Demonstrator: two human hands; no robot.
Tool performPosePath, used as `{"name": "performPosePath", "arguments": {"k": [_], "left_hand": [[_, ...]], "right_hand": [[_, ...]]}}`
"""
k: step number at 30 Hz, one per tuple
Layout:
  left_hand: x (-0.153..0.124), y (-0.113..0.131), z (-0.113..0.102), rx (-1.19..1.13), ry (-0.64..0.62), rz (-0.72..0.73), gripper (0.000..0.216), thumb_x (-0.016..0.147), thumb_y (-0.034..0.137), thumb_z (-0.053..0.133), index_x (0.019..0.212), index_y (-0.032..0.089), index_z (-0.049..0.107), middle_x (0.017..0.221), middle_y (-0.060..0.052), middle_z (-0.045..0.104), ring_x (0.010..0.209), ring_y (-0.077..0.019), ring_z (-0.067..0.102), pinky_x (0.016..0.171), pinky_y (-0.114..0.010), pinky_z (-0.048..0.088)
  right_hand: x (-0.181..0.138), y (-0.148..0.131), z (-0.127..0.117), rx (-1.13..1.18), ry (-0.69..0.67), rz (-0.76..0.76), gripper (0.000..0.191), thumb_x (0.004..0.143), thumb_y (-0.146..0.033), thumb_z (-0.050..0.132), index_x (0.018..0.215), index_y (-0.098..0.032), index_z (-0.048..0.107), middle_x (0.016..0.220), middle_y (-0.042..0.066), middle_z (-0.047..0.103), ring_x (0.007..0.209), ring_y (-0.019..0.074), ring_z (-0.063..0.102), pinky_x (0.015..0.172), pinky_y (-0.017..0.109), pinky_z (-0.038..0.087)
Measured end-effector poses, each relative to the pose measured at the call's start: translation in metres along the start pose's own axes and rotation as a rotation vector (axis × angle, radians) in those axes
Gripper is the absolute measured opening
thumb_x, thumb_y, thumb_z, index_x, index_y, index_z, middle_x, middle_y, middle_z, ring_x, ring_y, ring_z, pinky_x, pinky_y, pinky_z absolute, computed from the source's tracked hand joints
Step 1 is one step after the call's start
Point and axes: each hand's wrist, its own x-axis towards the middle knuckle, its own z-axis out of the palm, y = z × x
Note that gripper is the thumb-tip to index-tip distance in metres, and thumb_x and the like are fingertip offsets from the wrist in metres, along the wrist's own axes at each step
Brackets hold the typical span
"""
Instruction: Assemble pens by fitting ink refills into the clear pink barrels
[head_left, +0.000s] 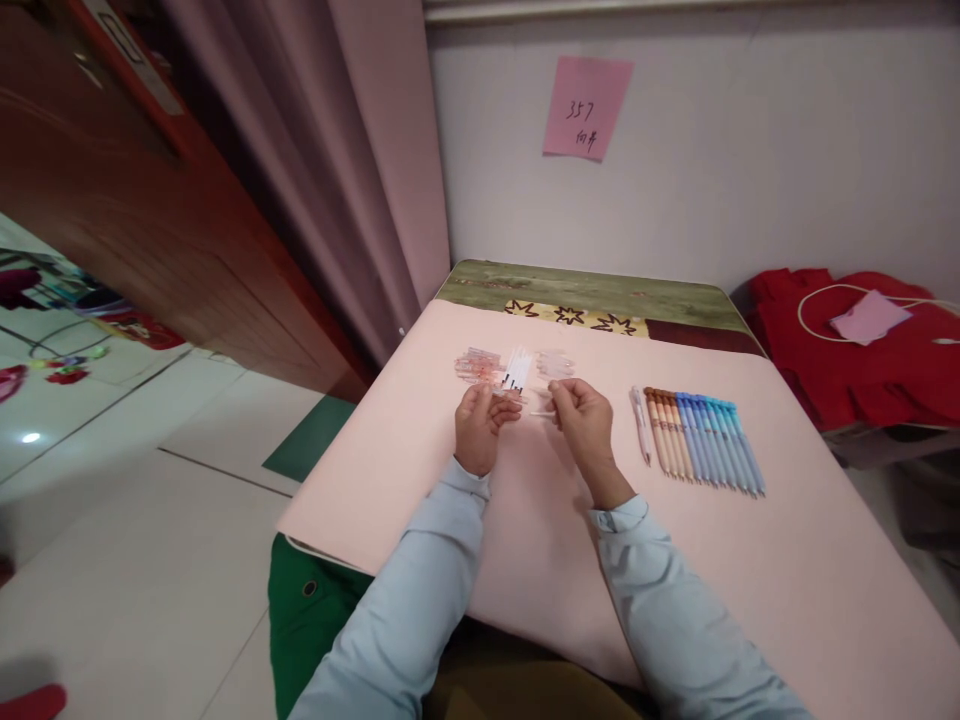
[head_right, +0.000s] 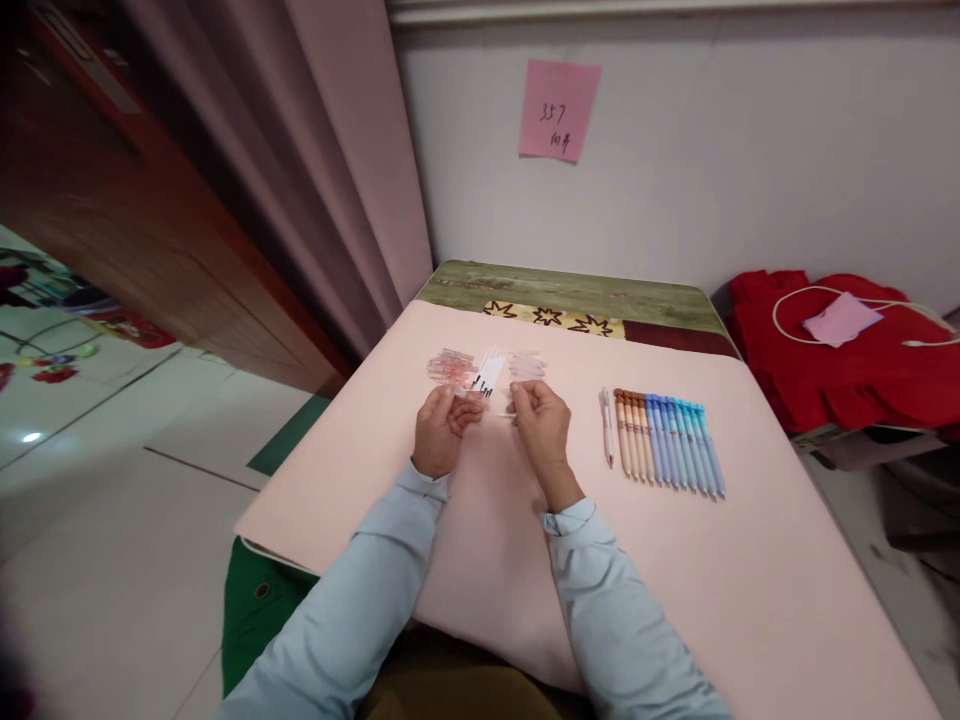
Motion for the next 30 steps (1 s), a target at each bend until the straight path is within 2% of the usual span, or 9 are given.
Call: {"name": "performPosePath", "arguments": {"k": [2, 4, 9, 12, 16, 20, 23, 27, 30], "left_hand": [[0.003, 0.0, -0.003, -0.064, 0.051, -0.008, 0.035, 0.082, 0.046, 0.073, 0.089, 0.017, 0.055, 0.079, -0.007, 0.074, 0.064, -0.0135, 0.07, 0.06, -0.023, 0.055], [0.005, -0.001, -0.004, -0.104, 0.073, -0.024, 0.034, 0.084, 0.044, 0.072, 0.088, 0.016, 0.055, 0.077, -0.007, 0.074, 0.062, -0.0123, 0.07, 0.059, -0.022, 0.055], [0.007, 0.001, -0.002, -0.139, 0.082, -0.065, 0.026, 0.085, 0.033, 0.074, 0.086, 0.012, 0.059, 0.079, -0.007, 0.074, 0.064, -0.0088, 0.069, 0.063, -0.017, 0.056], [0.005, 0.003, 0.0, -0.142, 0.101, -0.081, 0.019, 0.081, 0.02, 0.077, 0.085, 0.012, 0.059, 0.084, -0.007, 0.075, 0.071, -0.0089, 0.071, 0.07, -0.018, 0.057], [0.004, 0.004, 0.001, -0.145, 0.117, -0.101, 0.017, 0.079, 0.011, 0.076, 0.083, 0.013, 0.06, 0.086, -0.007, 0.075, 0.076, -0.0104, 0.071, 0.074, -0.02, 0.058], [0.006, 0.005, -0.002, -0.212, 0.115, -0.129, 0.009, 0.084, 0.012, 0.071, 0.083, 0.012, 0.063, 0.085, -0.004, 0.073, 0.07, -0.0064, 0.068, 0.069, -0.016, 0.055], [0.009, 0.007, -0.004, -0.278, 0.115, -0.155, 0.006, 0.09, 0.015, 0.065, 0.085, 0.012, 0.065, 0.081, -0.003, 0.072, 0.064, -0.0045, 0.065, 0.062, -0.014, 0.053], [0.01, 0.008, -0.005, -0.316, 0.141, -0.178, 0.012, 0.095, 0.018, 0.059, 0.087, 0.013, 0.065, 0.078, -0.002, 0.071, 0.062, -0.0054, 0.065, 0.061, -0.015, 0.053], [0.009, 0.006, -0.004, -0.29, 0.122, -0.186, 0.012, 0.095, 0.021, 0.058, 0.088, 0.013, 0.065, 0.082, -0.004, 0.073, 0.069, -0.0081, 0.068, 0.068, -0.019, 0.056]], "right_hand": [[0.007, 0.003, -0.009, -0.171, 0.103, -0.088, 0.028, 0.082, -0.046, 0.065, 0.084, -0.019, 0.071, 0.072, 0.002, 0.07, 0.06, 0.0153, 0.058, 0.062, 0.027, 0.046], [0.012, 0.005, -0.016, -0.331, 0.116, -0.143, 0.023, 0.08, -0.041, 0.067, 0.085, -0.02, 0.075, 0.079, 0.003, 0.071, 0.064, 0.016, 0.059, 0.066, 0.028, 0.045], [0.007, 0.007, -0.011, -0.637, -0.236, -0.202, 0.011, 0.079, -0.029, 0.068, 0.084, -0.026, 0.078, 0.086, 0.001, 0.073, 0.074, 0.0163, 0.063, 0.067, 0.027, 0.042], [0.001, 0.006, -0.002, -0.776, -0.345, -0.221, 0.013, 0.081, -0.024, 0.067, 0.089, -0.027, 0.078, 0.091, 0.001, 0.073, 0.083, 0.0179, 0.065, 0.068, 0.027, 0.041], [0.003, 0.001, -0.006, -0.807, -0.324, -0.194, 0.016, 0.081, -0.027, 0.068, 0.095, -0.027, 0.077, 0.094, 0.001, 0.074, 0.085, 0.0189, 0.066, 0.069, 0.027, 0.042], [0.013, -0.001, -0.031, -0.773, -0.236, -0.101, 0.015, 0.079, -0.033, 0.07, 0.092, -0.029, 0.077, 0.089, -0.001, 0.075, 0.08, 0.0184, 0.066, 0.068, 0.028, 0.042], [0.018, 0.001, -0.046, -0.835, -0.265, -0.062, 0.018, 0.076, -0.033, 0.073, 0.093, -0.029, 0.077, 0.09, 0.0, 0.075, 0.082, 0.02, 0.067, 0.067, 0.029, 0.042], [0.02, 0.007, -0.048, -0.962, -0.296, -0.113, 0.023, 0.076, -0.027, 0.071, 0.098, -0.027, 0.077, 0.101, 0.004, 0.075, 0.092, 0.0244, 0.066, 0.074, 0.032, 0.043], [0.02, 0.008, -0.045, -0.986, -0.293, -0.122, 0.018, 0.079, -0.025, 0.066, 0.093, -0.026, 0.077, 0.096, 0.005, 0.075, 0.087, 0.0245, 0.066, 0.07, 0.032, 0.041]]}}
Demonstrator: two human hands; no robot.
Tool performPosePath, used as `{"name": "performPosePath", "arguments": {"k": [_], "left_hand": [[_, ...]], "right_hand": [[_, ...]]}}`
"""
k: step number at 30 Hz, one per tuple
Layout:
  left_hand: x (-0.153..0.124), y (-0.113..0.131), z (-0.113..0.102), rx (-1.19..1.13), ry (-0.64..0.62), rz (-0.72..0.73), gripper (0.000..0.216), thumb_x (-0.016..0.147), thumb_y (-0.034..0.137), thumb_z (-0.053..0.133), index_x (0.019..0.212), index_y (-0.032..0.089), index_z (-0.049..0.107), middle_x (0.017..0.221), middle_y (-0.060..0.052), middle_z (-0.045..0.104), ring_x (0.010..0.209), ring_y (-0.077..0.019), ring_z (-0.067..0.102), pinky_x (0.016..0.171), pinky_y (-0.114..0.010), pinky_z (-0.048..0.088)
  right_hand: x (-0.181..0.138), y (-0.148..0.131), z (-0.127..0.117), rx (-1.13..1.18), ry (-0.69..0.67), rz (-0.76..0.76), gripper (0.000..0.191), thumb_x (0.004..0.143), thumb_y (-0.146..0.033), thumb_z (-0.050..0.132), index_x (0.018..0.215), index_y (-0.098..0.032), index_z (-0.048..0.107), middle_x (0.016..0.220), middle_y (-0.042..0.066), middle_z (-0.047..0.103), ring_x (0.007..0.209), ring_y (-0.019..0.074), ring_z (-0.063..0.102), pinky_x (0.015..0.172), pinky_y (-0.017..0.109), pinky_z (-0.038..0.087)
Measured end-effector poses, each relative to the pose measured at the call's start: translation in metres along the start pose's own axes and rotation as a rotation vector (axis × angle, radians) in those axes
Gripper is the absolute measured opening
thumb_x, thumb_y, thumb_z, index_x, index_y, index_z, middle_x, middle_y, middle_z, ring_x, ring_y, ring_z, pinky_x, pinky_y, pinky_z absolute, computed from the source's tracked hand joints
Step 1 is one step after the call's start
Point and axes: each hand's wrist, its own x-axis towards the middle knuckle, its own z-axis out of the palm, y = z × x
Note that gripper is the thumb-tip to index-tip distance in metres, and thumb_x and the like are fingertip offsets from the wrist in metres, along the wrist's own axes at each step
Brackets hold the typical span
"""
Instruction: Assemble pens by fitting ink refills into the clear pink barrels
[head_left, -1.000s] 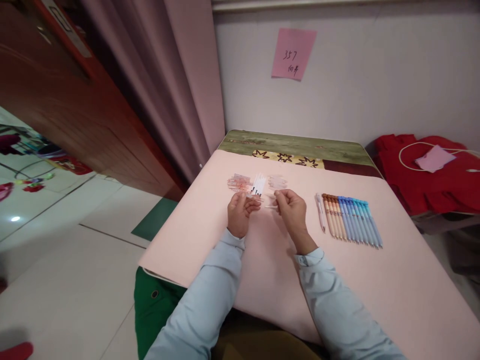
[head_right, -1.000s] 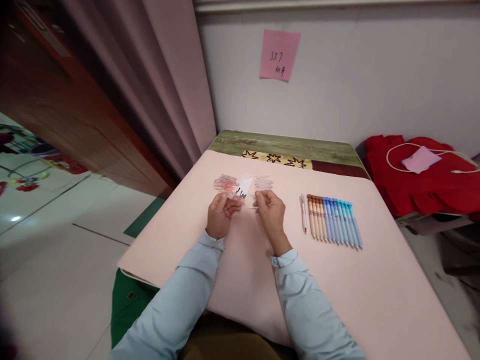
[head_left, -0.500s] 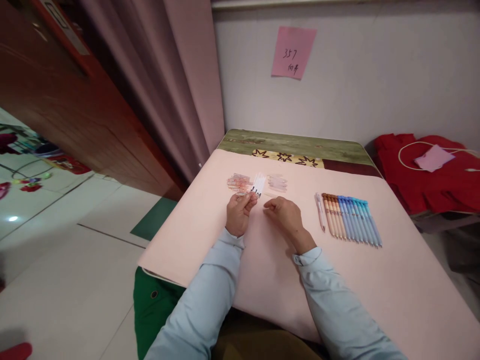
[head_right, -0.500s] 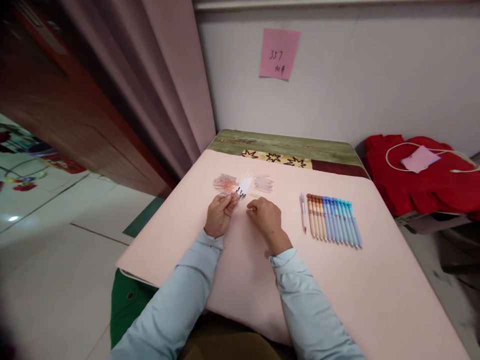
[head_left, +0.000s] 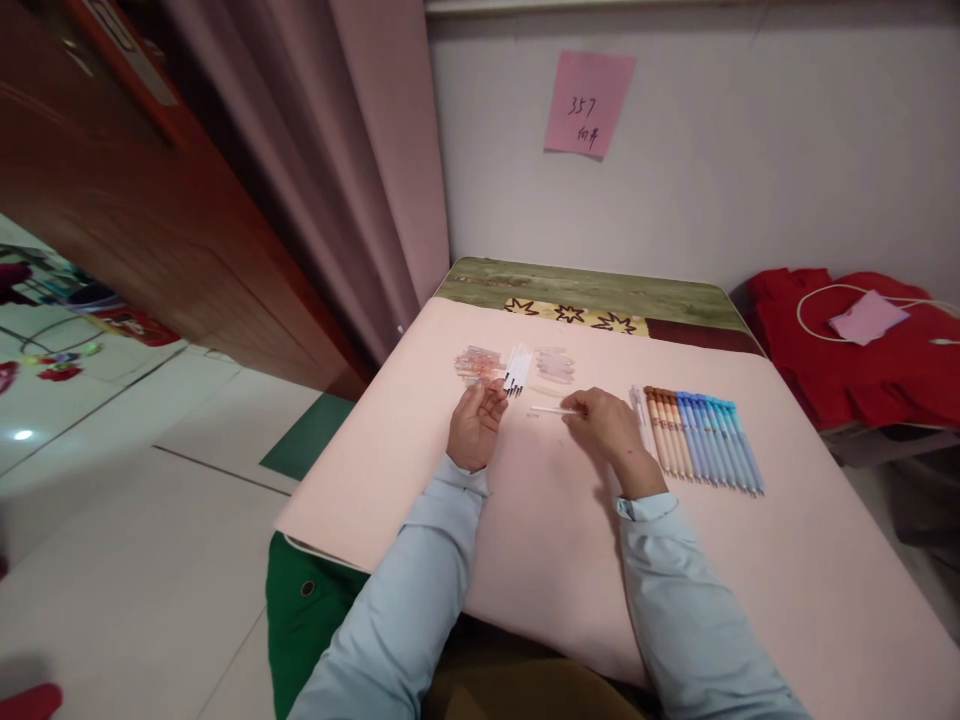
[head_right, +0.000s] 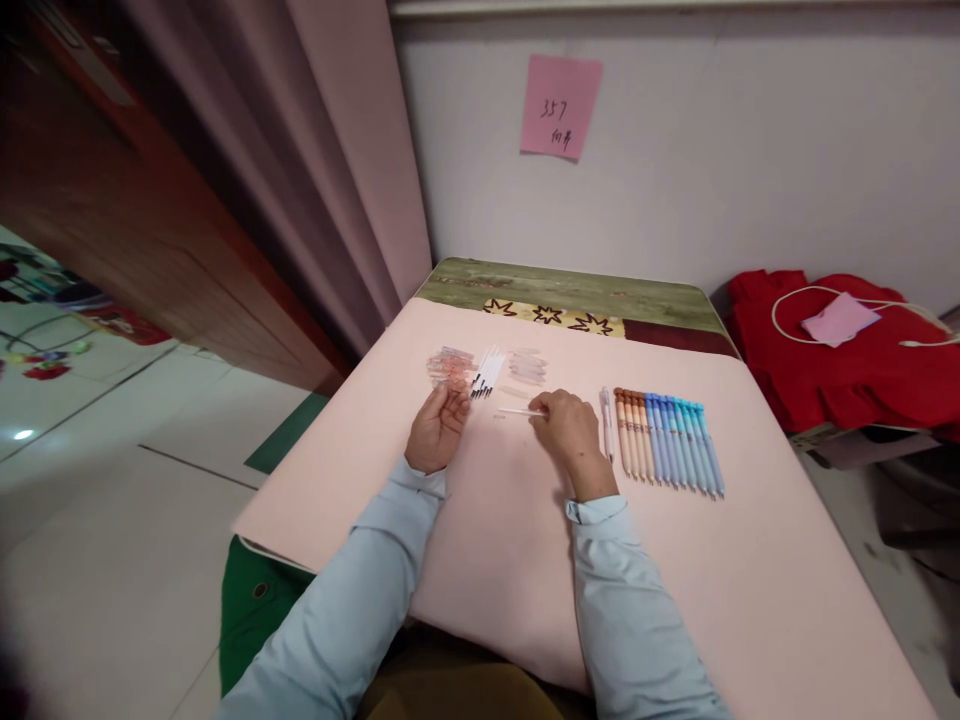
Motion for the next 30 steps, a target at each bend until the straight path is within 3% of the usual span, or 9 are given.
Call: {"name": "performPosePath", "arguments": {"k": [4, 9, 16, 22, 30], "left_hand": [[-0.004, -0.004, 0.002, 0.087, -0.05, 0.029, 0.011, 0.095, 0.023, 0.06, 0.09, 0.013, 0.062, 0.09, -0.009, 0.075, 0.08, -0.0143, 0.073, 0.079, -0.027, 0.058], [-0.006, -0.007, 0.003, 0.15, -0.039, 0.047, 0.012, 0.092, 0.024, 0.064, 0.088, 0.015, 0.057, 0.096, -0.011, 0.076, 0.083, -0.0156, 0.073, 0.088, -0.033, 0.057], [-0.005, -0.008, 0.002, 0.156, -0.042, 0.069, 0.014, 0.092, 0.025, 0.064, 0.088, 0.016, 0.055, 0.095, -0.01, 0.075, 0.081, -0.014, 0.073, 0.087, -0.032, 0.057], [-0.007, -0.012, 0.002, 0.273, -0.112, 0.107, 0.026, 0.083, 0.032, 0.075, 0.09, 0.016, 0.055, 0.093, -0.009, 0.075, 0.076, -0.0135, 0.072, 0.08, -0.03, 0.058], [-0.009, -0.01, 0.003, 0.254, -0.169, 0.089, 0.034, 0.071, 0.022, 0.084, 0.094, 0.015, 0.06, 0.098, -0.008, 0.075, 0.079, -0.0129, 0.071, 0.083, -0.028, 0.056]], "right_hand": [[-0.001, -0.005, -0.003, 0.159, 0.042, 0.031, 0.014, 0.082, -0.028, 0.061, 0.089, -0.025, 0.073, 0.083, 0.002, 0.074, 0.075, 0.021, 0.065, 0.064, 0.03, 0.039], [-0.005, -0.019, -0.004, 0.433, 0.042, -0.093, 0.014, 0.079, -0.03, 0.063, 0.089, -0.024, 0.07, 0.08, 0.0, 0.074, 0.072, 0.0172, 0.066, 0.068, 0.027, 0.043], [-0.008, -0.028, -0.002, 0.459, 0.053, -0.127, 0.014, 0.078, -0.029, 0.062, 0.086, -0.023, 0.071, 0.074, -0.001, 0.072, 0.068, 0.0167, 0.064, 0.067, 0.027, 0.044], [-0.007, -0.029, 0.002, 0.462, 0.101, -0.156, 0.016, 0.077, -0.031, 0.064, 0.088, -0.023, 0.073, 0.077, 0.001, 0.072, 0.071, 0.0179, 0.064, 0.07, 0.028, 0.046], [-0.007, -0.038, 0.013, 0.554, 0.168, -0.12, 0.018, 0.077, -0.034, 0.068, 0.09, -0.023, 0.072, 0.085, 0.003, 0.074, 0.076, 0.0194, 0.065, 0.073, 0.03, 0.048]]}}
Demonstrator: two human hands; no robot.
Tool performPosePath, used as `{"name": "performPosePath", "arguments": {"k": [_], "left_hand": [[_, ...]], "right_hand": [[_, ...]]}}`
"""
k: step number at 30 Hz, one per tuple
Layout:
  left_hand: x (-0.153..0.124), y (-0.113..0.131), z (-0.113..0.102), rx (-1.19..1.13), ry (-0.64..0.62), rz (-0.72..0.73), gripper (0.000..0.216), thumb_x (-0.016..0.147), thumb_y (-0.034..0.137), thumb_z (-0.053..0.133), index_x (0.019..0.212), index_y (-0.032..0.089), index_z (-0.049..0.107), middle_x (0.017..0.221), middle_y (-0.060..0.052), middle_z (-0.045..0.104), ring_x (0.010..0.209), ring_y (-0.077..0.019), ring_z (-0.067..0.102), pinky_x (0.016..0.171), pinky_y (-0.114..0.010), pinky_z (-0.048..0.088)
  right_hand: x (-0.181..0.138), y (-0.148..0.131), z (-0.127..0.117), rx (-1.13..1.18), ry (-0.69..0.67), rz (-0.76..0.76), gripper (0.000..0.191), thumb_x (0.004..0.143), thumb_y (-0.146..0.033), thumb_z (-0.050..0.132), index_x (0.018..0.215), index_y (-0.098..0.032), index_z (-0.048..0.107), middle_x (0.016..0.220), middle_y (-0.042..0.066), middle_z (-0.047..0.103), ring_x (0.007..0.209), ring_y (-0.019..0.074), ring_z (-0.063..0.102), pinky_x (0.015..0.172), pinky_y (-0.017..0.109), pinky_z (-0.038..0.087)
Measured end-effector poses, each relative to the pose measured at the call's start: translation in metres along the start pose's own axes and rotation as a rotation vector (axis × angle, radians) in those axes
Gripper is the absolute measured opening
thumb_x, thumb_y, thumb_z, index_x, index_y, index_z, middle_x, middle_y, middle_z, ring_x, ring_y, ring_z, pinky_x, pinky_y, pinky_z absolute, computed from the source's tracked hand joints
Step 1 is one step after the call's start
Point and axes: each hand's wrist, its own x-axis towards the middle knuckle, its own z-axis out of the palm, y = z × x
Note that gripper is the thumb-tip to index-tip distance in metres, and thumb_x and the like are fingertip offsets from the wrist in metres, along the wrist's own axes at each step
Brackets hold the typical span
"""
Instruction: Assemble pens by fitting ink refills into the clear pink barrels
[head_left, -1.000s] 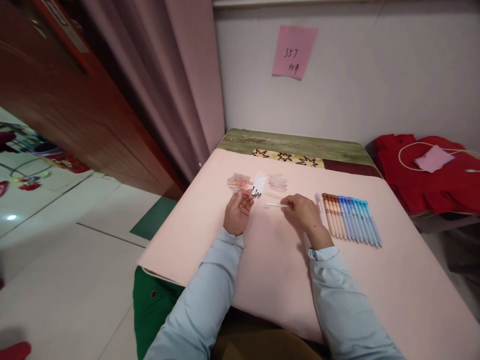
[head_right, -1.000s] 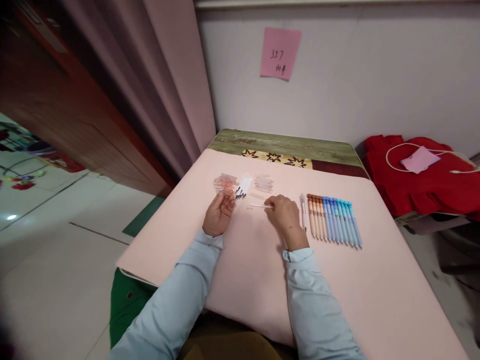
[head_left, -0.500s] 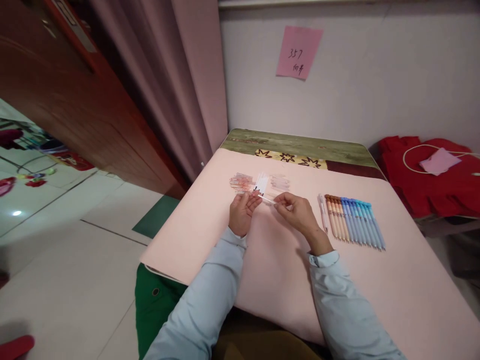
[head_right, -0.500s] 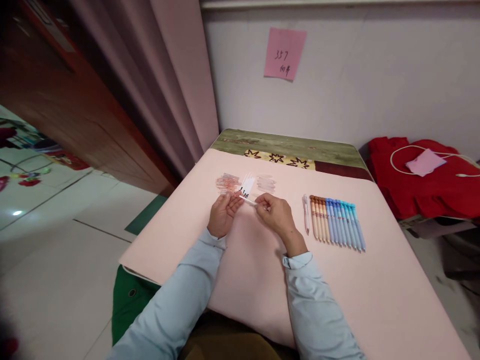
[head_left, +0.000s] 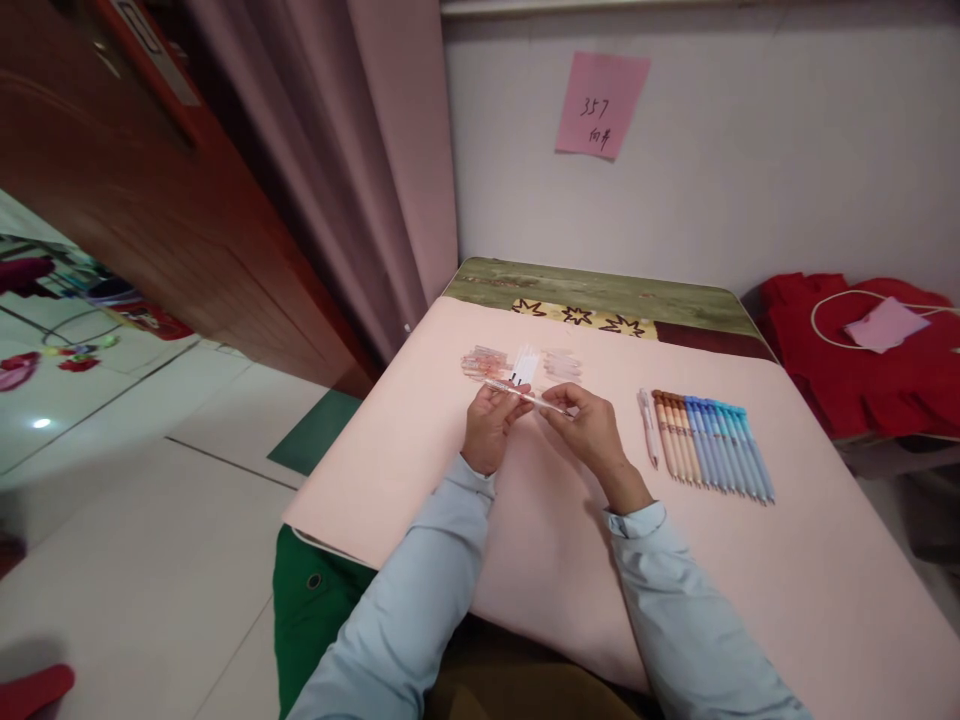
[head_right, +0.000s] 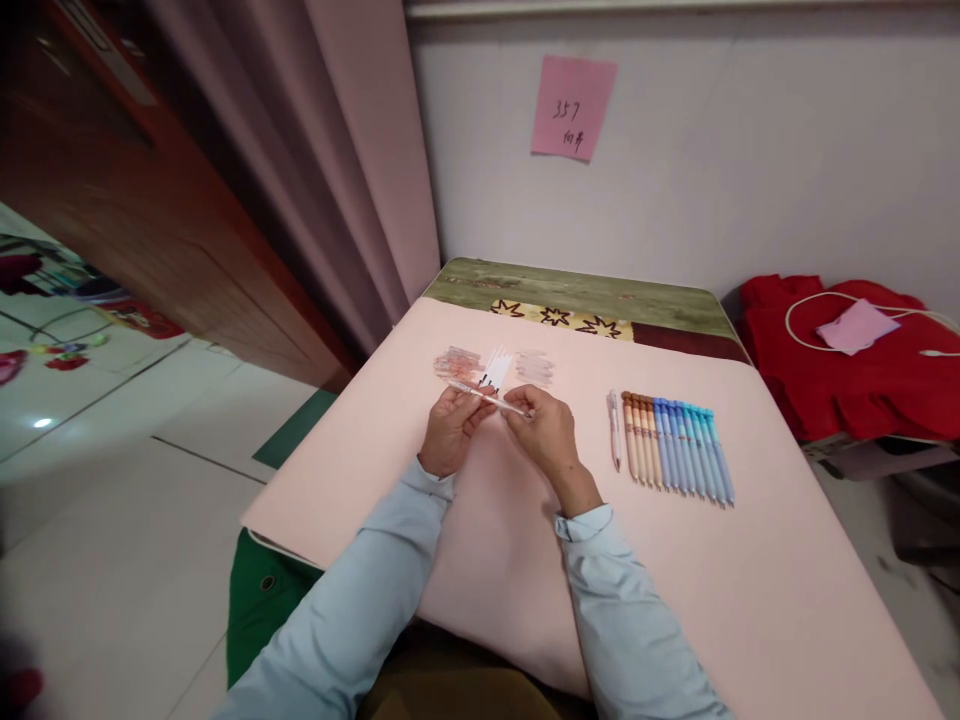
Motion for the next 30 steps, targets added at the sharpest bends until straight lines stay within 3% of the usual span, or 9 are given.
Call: {"name": "performPosePath", "arguments": {"k": [6, 11, 17, 21, 23, 26, 30], "left_hand": [[-0.001, 0.002, 0.001, -0.033, 0.007, -0.006, 0.035, 0.071, 0.024, 0.084, 0.094, 0.015, 0.06, 0.093, -0.007, 0.074, 0.079, -0.0134, 0.07, 0.082, -0.029, 0.055], [-0.002, 0.002, 0.002, -0.042, 0.004, -0.023, 0.038, 0.07, 0.026, 0.085, 0.095, 0.016, 0.059, 0.094, -0.006, 0.074, 0.075, -0.0138, 0.07, 0.081, -0.031, 0.055], [-0.002, 0.002, 0.001, -0.016, -0.014, -0.011, 0.037, 0.07, 0.028, 0.086, 0.093, 0.015, 0.059, 0.093, -0.007, 0.075, 0.079, -0.0148, 0.071, 0.081, -0.03, 0.055], [-0.003, 0.002, 0.002, -0.028, 0.018, 0.002, 0.037, 0.07, 0.027, 0.085, 0.092, 0.015, 0.058, 0.091, -0.006, 0.075, 0.076, -0.0141, 0.07, 0.079, -0.03, 0.055], [-0.002, 0.002, 0.002, -0.035, 0.026, 0.003, 0.037, 0.07, 0.026, 0.085, 0.091, 0.016, 0.057, 0.09, -0.006, 0.075, 0.076, -0.0138, 0.07, 0.079, -0.029, 0.054], [-0.002, 0.001, 0.0, -0.027, 0.021, 0.011, 0.035, 0.071, 0.026, 0.085, 0.091, 0.016, 0.058, 0.09, -0.006, 0.075, 0.074, -0.013, 0.069, 0.079, -0.029, 0.053], [0.0, 0.0, -0.002, 0.007, -0.001, 0.044, 0.032, 0.072, 0.028, 0.083, 0.089, 0.015, 0.059, 0.092, -0.007, 0.075, 0.072, -0.012, 0.068, 0.079, -0.029, 0.052]], "right_hand": [[-0.002, 0.002, 0.01, 0.188, -0.002, 0.051, 0.026, 0.079, -0.043, 0.067, 0.09, -0.02, 0.072, 0.088, 0.005, 0.075, 0.078, 0.0196, 0.065, 0.073, 0.03, 0.05], [-0.003, 0.001, 0.011, 0.176, -0.03, 0.077, 0.028, 0.082, -0.045, 0.064, 0.089, -0.02, 0.073, 0.082, 0.004, 0.075, 0.073, 0.0185, 0.065, 0.07, 0.028, 0.047], [-0.004, 0.0, 0.01, 0.107, -0.089, 0.122, 0.049, 0.093, -0.054, 0.047, 0.063, -0.02, 0.065, 0.057, 0.003, 0.064, 0.056, 0.0163, 0.058, 0.058, 0.026, 0.042], [-0.003, 0.002, 0.012, 0.098, -0.087, 0.113, 0.035, 0.083, -0.053, 0.061, 0.095, -0.021, 0.068, 0.067, 0.0, 0.067, 0.059, 0.0167, 0.058, 0.056, 0.026, 0.04], [-0.003, 0.003, 0.012, 0.093, -0.078, 0.119, 0.034, 0.077, -0.047, 0.069, 0.099, -0.021, 0.065, 0.069, -0.001, 0.067, 0.058, 0.0162, 0.057, 0.054, 0.025, 0.04], [-0.003, 0.001, 0.01, 0.126, -0.122, 0.137, 0.024, 0.081, -0.044, 0.064, 0.084, -0.021, 0.066, 0.068, 0.001, 0.069, 0.059, 0.0164, 0.06, 0.057, 0.025, 0.042], [-0.005, -0.003, 0.007, 0.168, -0.179, 0.157, 0.048, 0.093, -0.056, 0.046, 0.07, -0.019, 0.068, 0.068, 0.005, 0.071, 0.065, 0.0182, 0.066, 0.066, 0.028, 0.047]]}}
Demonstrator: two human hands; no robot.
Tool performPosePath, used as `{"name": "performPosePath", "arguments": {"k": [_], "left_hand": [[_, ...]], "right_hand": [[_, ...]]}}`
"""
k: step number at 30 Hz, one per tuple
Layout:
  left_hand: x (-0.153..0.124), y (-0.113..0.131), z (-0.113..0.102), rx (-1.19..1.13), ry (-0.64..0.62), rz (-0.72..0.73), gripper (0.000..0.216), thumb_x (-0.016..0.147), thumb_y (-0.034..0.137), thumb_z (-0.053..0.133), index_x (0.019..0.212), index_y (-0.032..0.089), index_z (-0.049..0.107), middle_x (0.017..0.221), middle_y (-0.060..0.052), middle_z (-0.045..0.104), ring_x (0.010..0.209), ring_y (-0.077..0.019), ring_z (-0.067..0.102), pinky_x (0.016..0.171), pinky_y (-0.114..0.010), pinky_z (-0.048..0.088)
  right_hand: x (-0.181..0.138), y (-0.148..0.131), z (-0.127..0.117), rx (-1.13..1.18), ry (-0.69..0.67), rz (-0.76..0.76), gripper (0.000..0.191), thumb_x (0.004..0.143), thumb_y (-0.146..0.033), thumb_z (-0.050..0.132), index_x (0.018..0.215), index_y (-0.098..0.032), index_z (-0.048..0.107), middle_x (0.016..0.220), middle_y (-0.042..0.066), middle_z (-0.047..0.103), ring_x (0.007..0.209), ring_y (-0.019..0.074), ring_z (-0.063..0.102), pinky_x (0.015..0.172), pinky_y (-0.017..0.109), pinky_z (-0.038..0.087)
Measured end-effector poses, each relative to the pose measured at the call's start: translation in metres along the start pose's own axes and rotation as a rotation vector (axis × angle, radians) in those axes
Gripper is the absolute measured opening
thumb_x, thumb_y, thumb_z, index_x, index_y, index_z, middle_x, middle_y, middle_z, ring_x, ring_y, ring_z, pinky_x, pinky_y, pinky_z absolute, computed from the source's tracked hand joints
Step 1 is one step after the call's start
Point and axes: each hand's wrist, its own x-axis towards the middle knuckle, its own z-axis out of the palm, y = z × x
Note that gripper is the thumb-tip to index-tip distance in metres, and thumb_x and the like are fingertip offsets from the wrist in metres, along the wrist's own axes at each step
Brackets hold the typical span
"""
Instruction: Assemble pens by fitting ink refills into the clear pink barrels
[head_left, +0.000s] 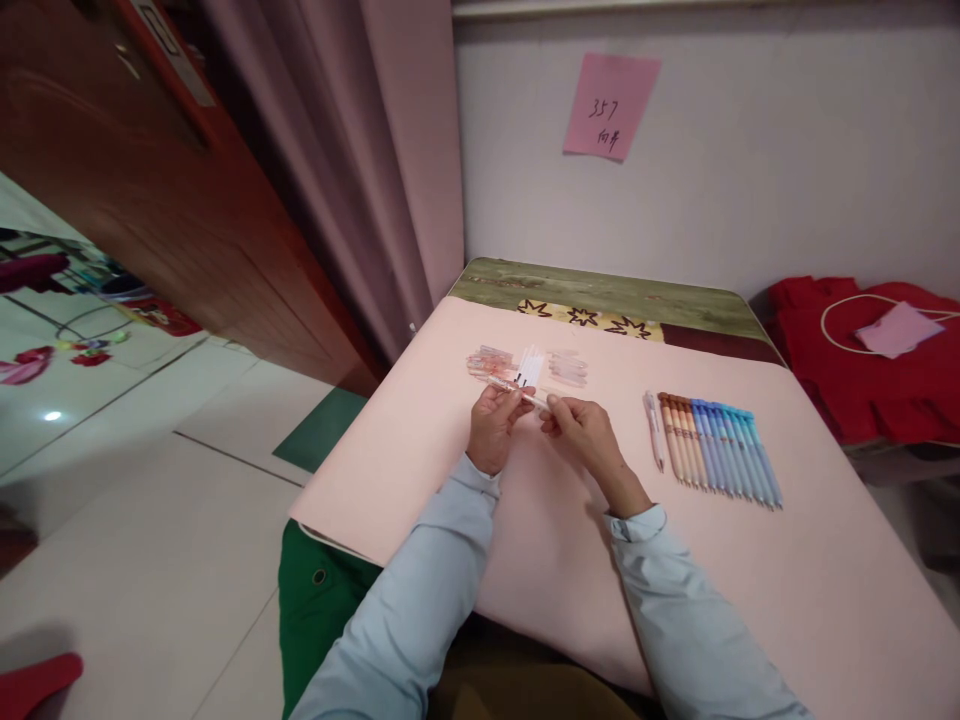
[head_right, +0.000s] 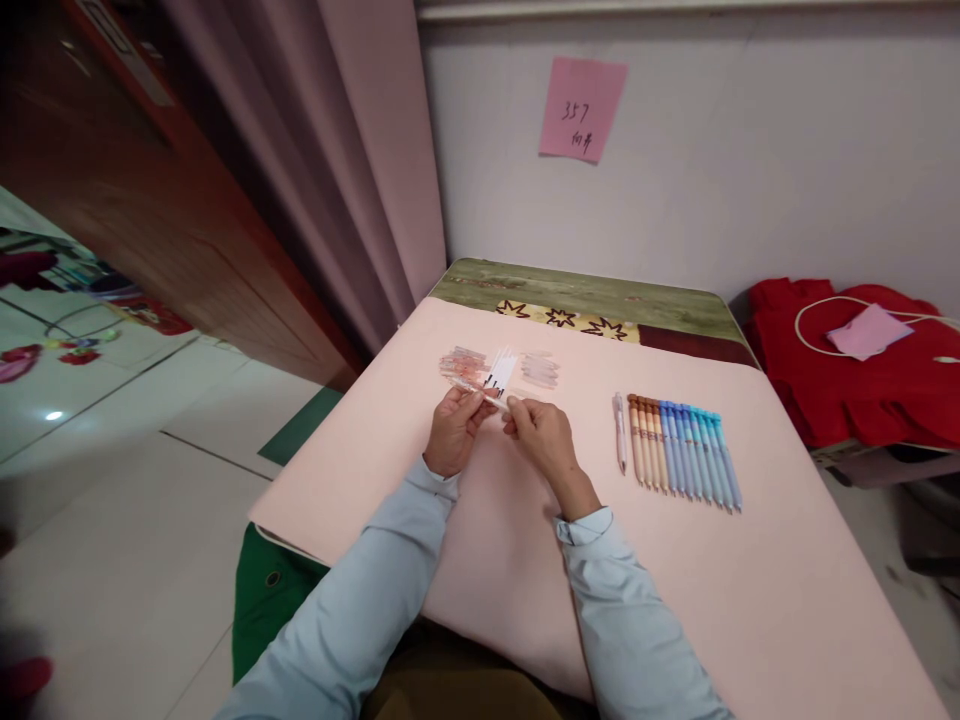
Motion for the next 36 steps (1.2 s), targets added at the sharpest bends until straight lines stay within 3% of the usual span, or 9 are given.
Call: {"name": "performPosePath", "arguments": {"k": [2, 6, 9, 13, 18, 23, 30, 33, 36], "left_hand": [[-0.0001, -0.0002, -0.0003, 0.003, 0.0, 0.001, 0.032, 0.071, 0.028, 0.084, 0.089, 0.015, 0.06, 0.091, -0.007, 0.075, 0.073, -0.0124, 0.068, 0.08, -0.029, 0.052], [-0.0011, 0.0005, 0.0007, -0.03, 0.014, -0.028, 0.033, 0.07, 0.026, 0.084, 0.089, 0.016, 0.059, 0.089, -0.006, 0.075, 0.072, -0.0129, 0.068, 0.077, -0.028, 0.052], [-0.0009, 0.0007, 0.001, -0.014, 0.013, -0.017, 0.032, 0.071, 0.027, 0.084, 0.09, 0.016, 0.06, 0.09, -0.006, 0.075, 0.071, -0.0118, 0.067, 0.076, -0.028, 0.051], [-0.0002, 0.0006, 0.0004, 0.024, 0.004, 0.005, 0.032, 0.071, 0.028, 0.084, 0.089, 0.015, 0.061, 0.091, -0.007, 0.075, 0.071, -0.0115, 0.066, 0.079, -0.029, 0.051], [-0.0015, 0.0026, 0.0022, -0.029, 0.033, -0.033, 0.033, 0.07, 0.026, 0.084, 0.088, 0.016, 0.059, 0.09, -0.007, 0.075, 0.073, -0.0135, 0.068, 0.078, -0.03, 0.051], [-0.0027, 0.0049, 0.0033, -0.067, 0.039, -0.057, 0.03, 0.072, 0.024, 0.083, 0.085, 0.015, 0.058, 0.092, -0.007, 0.075, 0.073, -0.0122, 0.067, 0.079, -0.029, 0.052], [-0.0031, 0.0062, 0.0006, -0.134, -0.034, -0.156, 0.025, 0.073, 0.019, 0.08, 0.091, 0.014, 0.062, 0.091, -0.006, 0.074, 0.072, -0.0095, 0.066, 0.077, -0.025, 0.053], [-0.0027, 0.0058, 0.0005, -0.15, -0.027, -0.157, 0.024, 0.072, 0.016, 0.081, 0.088, 0.015, 0.063, 0.087, -0.003, 0.073, 0.073, -0.0102, 0.067, 0.078, -0.025, 0.053], [-0.002, 0.0054, 0.0003, -0.153, -0.015, -0.137, 0.023, 0.071, 0.017, 0.081, 0.086, 0.016, 0.063, 0.08, 0.0, 0.07, 0.07, -0.0095, 0.066, 0.075, -0.024, 0.053]], "right_hand": [[0.0002, -0.0001, 0.0001, -0.027, 0.025, -0.003, 0.047, 0.092, -0.059, 0.048, 0.075, -0.019, 0.07, 0.067, 0.004, 0.071, 0.063, 0.018, 0.064, 0.063, 0.028, 0.046], [0.0021, 0.0034, 0.0017, -0.085, 0.108, -0.018, 0.036, 0.075, -0.052, 0.071, 0.093, -0.021, 0.067, 0.066, -0.001, 0.068, 0.057, 0.016, 0.058, 0.053, 0.025, 0.04], [0.0016, 0.0035, 0.0008, -0.055, 0.063, -0.019, 0.032, 0.083, -0.052, 0.063, 0.08, -0.021, 0.067, 0.067, 0.002, 0.069, 0.059, 0.0161, 0.06, 0.057, 0.025, 0.042], [0.0001, 0.0007, -0.0011, -0.013, 0.013, 0.003, 0.053, 0.094, -0.06, 0.044, 0.068, -0.019, 0.068, 0.065, 0.005, 0.07, 0.062, 0.0179, 0.064, 0.064, 0.028, 0.046], [0.0022, 0.0021, 0.001, -0.053, 0.092, -0.039, 0.04, 0.078, -0.057, 0.068, 0.097, -0.021, 0.067, 0.065, -0.001, 0.066, 0.058, 0.0163, 0.058, 0.056, 0.026, 0.041], [0.0018, 0.0013, 0.0005, -0.025, 0.095, -0.057, 0.03, 0.082, -0.05, 0.065, 0.081, -0.021, 0.065, 0.067, 0.001, 0.067, 0.058, 0.0149, 0.056, 0.056, 0.025, 0.041], [-0.0016, -0.0055, -0.0025, 0.016, 0.13, -0.044, 0.049, 0.09, -0.059, 0.053, 0.063, -0.019, 0.065, 0.059, 0.003, 0.065, 0.059, 0.0163, 0.06, 0.061, 0.027, 0.044], [0.0008, -0.0047, -0.0006, 0.149, 0.218, -0.043, 0.039, 0.083, -0.057, 0.064, 0.083, -0.018, 0.069, 0.062, 0.001, 0.064, 0.059, 0.0157, 0.058, 0.06, 0.027, 0.046], [0.004, -0.0034, 0.0014, 0.388, 0.203, -0.068, 0.048, 0.074, -0.051, 0.074, 0.109, -0.018, 0.066, 0.07, 0.0, 0.066, 0.066, 0.0162, 0.061, 0.067, 0.029, 0.05]]}}
